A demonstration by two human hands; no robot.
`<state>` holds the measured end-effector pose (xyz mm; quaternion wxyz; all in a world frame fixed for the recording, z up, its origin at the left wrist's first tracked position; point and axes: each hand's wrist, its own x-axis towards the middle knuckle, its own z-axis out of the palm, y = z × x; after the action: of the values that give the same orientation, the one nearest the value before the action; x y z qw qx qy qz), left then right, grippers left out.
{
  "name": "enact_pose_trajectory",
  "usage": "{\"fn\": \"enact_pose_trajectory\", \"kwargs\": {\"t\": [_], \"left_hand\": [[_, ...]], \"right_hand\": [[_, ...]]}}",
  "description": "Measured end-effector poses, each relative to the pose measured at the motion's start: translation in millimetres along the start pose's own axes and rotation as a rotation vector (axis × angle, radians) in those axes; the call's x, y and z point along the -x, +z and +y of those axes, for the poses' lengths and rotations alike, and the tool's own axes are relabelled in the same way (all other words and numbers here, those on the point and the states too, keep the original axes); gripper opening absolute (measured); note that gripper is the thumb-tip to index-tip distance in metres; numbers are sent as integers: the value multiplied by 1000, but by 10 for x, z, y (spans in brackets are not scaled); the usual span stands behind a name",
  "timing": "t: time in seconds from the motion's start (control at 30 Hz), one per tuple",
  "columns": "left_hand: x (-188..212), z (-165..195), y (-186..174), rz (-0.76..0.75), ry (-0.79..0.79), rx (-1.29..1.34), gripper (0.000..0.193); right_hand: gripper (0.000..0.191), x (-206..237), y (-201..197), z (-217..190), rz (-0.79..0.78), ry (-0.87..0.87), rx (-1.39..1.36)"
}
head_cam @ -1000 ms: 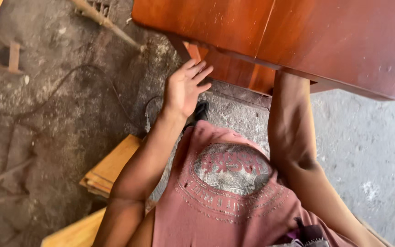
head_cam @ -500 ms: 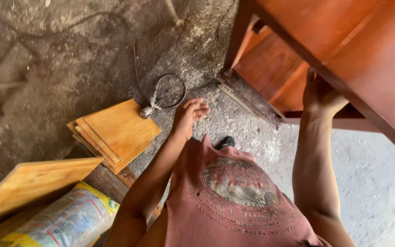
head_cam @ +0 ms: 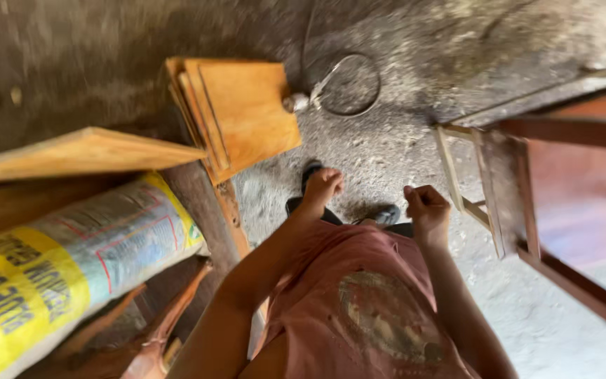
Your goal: The person pours brown stain from a can into the cup of a spray gun, connects the gun's hose to an air compressor, and sprays the surfaces of a wooden stool and other furniture pieces, moving around the items to coat them.
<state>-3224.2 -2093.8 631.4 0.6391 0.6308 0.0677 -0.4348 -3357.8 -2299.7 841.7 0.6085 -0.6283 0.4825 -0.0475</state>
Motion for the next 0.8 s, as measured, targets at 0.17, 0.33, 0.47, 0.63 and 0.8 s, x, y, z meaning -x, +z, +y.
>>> {"fn": "enact_pose_trajectory", "kwargs": {"t": [0.17,0.33,0.47,0.63,0.8], "left_hand": [[-1536,-720,-683,348,19,-597,50],[-3452,-1328,-1032,453,309,-903,82],[-4573,-1567,-1111,445,191,-988,67],[-4839,-1444,-1030,481,-20,-1043,54],[-3797,-558,-722,222,483,-1431,22]], "right_hand": [[15,-677,981,373,-227,22,6],[11,-1578,1414,1084,-227,35,220],[11,-2379,1168,1608,-198,-89,270],[12,-2847,691,1781,-199,-195,330],[20,-2683,768,1327,-165,-390,580]]}}
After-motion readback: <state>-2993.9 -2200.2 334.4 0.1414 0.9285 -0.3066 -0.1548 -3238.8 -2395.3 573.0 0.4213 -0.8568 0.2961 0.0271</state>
